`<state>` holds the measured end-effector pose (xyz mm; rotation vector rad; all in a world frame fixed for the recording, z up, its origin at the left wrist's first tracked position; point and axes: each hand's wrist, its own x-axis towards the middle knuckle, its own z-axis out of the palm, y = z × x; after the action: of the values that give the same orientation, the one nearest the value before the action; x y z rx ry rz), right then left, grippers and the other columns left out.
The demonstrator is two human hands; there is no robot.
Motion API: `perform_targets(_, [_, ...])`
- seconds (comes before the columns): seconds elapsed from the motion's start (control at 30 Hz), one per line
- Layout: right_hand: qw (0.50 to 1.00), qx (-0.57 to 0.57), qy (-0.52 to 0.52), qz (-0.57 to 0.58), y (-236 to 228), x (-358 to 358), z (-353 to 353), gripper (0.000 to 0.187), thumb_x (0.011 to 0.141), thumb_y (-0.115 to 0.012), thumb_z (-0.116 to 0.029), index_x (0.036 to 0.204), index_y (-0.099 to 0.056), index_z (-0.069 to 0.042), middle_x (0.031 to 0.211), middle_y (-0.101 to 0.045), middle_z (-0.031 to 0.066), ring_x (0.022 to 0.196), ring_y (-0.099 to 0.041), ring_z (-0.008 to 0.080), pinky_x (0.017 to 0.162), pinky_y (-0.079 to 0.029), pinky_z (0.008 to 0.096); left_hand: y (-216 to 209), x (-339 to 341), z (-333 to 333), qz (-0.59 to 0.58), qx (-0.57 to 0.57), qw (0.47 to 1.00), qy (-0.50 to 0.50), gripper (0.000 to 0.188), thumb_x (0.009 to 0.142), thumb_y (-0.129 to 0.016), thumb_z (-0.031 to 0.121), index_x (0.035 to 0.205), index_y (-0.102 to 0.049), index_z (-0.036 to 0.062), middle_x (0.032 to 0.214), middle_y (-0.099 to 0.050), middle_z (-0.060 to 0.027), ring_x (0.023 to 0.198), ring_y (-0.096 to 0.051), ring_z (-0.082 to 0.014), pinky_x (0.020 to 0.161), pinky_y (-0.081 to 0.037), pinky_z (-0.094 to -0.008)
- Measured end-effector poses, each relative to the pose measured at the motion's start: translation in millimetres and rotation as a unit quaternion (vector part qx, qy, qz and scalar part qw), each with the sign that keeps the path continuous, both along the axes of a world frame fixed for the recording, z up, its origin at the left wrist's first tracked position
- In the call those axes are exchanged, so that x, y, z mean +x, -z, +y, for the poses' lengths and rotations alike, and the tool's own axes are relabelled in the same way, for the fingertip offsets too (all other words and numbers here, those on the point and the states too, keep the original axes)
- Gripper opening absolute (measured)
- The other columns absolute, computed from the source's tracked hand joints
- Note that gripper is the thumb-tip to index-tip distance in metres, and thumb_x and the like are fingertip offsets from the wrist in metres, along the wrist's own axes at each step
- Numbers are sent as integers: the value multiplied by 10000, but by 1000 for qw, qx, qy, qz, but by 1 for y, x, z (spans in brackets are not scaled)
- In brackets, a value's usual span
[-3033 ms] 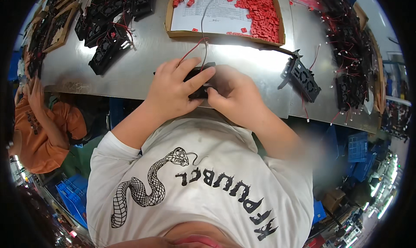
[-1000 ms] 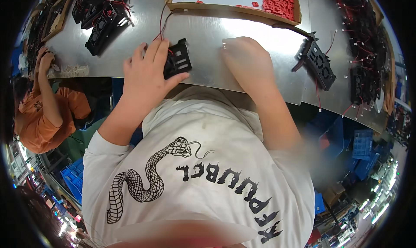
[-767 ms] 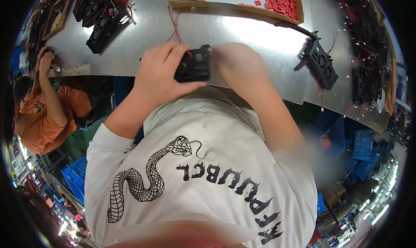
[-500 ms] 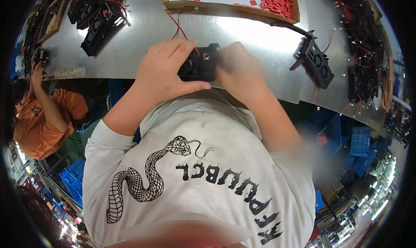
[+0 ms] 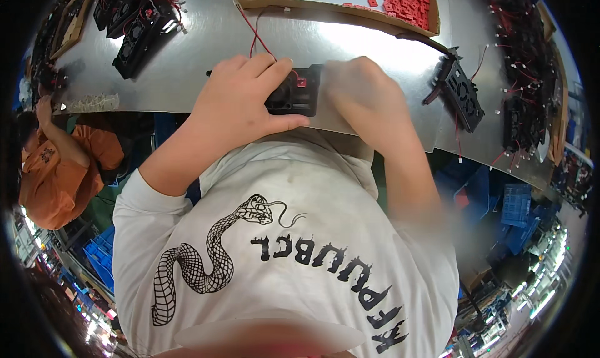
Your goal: The recorder is assembling electrical components by inserting wires into black housings and using crimping pliers to secure them.
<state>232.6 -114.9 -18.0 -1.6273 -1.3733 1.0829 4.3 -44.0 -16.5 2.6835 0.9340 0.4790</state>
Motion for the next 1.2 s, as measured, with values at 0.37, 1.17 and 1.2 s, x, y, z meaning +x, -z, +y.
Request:
perform_targets(0.37, [937, 134, -49, -319, -31, -33, 12, 157, 798, -782, -91, 950, -782, -48, 1028, -624, 85, 785, -651, 225, 706, -543, 339, -7, 5, -2, 7, -30, 1000, -4, 685, 720, -798, 614, 1138, -659, 90, 974, -663, -77, 849, -655, -300, 775, -507, -442])
perform_targets(1.17, [864, 67, -228, -444, -43, 96, 152, 201, 858, -710, -87, 1040, -744, -9, 1006, -723, 133, 886, -692, 305, 813, -548, 388, -16, 5, 3, 48, -48, 998, -8, 702, 751, -796, 589, 1204, -637, 77, 1026, -658, -102, 926, -647, -323, 843, -513, -455])
perform_targets(1.2, [849, 47, -235, -470, -42, 94, 152, 203, 856, -713, -90, 1036, -742, -2, 1007, -719, 132, 877, -692, 306, 802, -549, 386, -15, 4, 1, 45, -49, 998, -9, 704, 751, -796, 590, 1206, -636, 76, 1025, -657, -101, 926, -647, -323, 843, -513, -455])
